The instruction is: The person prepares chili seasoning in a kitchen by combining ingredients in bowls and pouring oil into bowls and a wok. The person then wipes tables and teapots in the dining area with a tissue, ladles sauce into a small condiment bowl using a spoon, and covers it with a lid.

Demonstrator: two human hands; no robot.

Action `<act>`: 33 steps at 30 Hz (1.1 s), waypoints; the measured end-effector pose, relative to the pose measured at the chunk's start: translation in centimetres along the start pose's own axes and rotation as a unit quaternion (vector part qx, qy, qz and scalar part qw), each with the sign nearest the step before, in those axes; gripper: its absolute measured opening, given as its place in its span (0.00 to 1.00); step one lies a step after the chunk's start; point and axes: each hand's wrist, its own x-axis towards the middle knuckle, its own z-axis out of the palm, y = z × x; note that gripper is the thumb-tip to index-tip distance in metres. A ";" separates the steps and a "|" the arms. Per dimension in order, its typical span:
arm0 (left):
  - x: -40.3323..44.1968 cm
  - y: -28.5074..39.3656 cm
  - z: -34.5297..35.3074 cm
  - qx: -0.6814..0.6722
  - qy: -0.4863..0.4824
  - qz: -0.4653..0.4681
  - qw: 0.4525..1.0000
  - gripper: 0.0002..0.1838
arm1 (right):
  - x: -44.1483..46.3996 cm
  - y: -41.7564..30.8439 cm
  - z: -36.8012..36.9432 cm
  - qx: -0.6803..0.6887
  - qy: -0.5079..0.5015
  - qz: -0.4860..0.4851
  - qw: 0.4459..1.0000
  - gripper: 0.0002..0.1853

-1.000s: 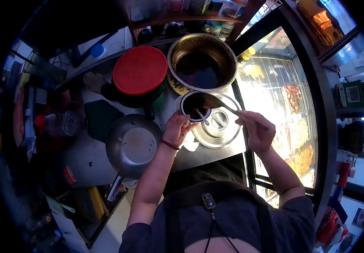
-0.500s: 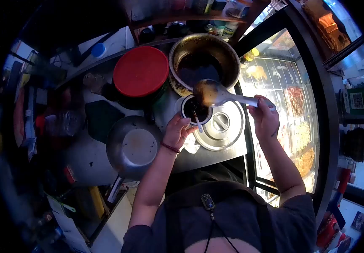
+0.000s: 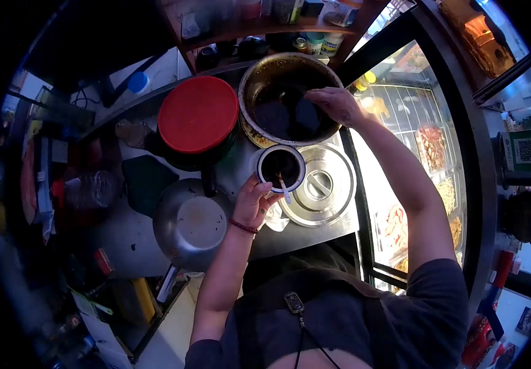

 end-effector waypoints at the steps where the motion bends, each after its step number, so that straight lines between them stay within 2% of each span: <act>1: -0.1 0.1 0.1 -0.003 0.003 0.001 1.000 0.23 | -0.1 0.3 -0.3 0.018 -0.006 -0.037 0.999 0.12; 2: -0.1 0.0 0.0 -0.003 0.004 0.000 1.000 0.23 | -0.2 0.2 -0.5 0.018 -0.006 -0.037 0.999 0.12; 4: 0.0 -0.4 -0.4 -0.003 0.013 0.000 1.000 0.23 | -0.7 -0.3 -0.9 -0.016 -0.039 0.046 0.998 0.11; 5: 0.0 -0.5 -0.5 -0.004 0.013 -0.002 1.000 0.23 | -0.9 -0.5 -1.3 -0.016 -0.040 0.047 0.998 0.11; 7: 0.1 -0.7 -0.7 -0.011 0.000 0.007 1.000 0.22 | -1.2 -1.0 -2.1 -0.030 -0.071 0.117 0.990 0.11; 11: 0.2 -0.8 -0.7 -0.019 0.000 0.004 1.000 0.21 | -2.2 -2.2 -3.4 0.005 -0.050 0.084 0.995 0.09; 13: 0.3 -0.7 -0.7 -0.020 -0.007 0.010 1.000 0.21 | -2.6 -2.8 -3.4 0.090 -0.036 0.130 0.987 0.08; 17: 0.2 -0.6 -0.5 -0.022 0.003 0.004 1.000 0.21 | -3.1 -4.1 -2.9 0.107 -0.024 0.206 0.972 0.08; 19: 0.1 -0.3 -0.1 -0.019 0.000 0.008 1.000 0.21 | -3.0 -5.0 -2.0 0.209 0.030 0.307 0.928 0.07; 20: 0.1 -0.2 -0.1 -0.017 -0.001 0.008 1.000 0.21 | -3.0 -5.3 -1.3 0.210 0.032 0.306 0.928 0.07; 22: 0.0 0.1 0.0 -0.038 -0.030 -0.006 0.999 0.21 | -2.8 -5.6 0.2 0.340 0.132 0.322 0.873 0.08; 28: 0.2 -0.1 -0.5 -0.028 -0.024 0.008 0.999 0.21 | -0.6 -5.5 1.9 0.376 0.162 0.342 0.846 0.09; 30: 0.3 -0.3 -0.5 -0.020 0.001 0.010 1.000 0.21 | -0.3 -5.8 1.7 0.419 0.201 0.372 0.804 0.10; 33: 0.1 -0.2 -0.4 -0.017 -0.012 0.003 1.000 0.21 | -0.5 -6.7 1.4 0.451 0.230 0.385 0.772 0.11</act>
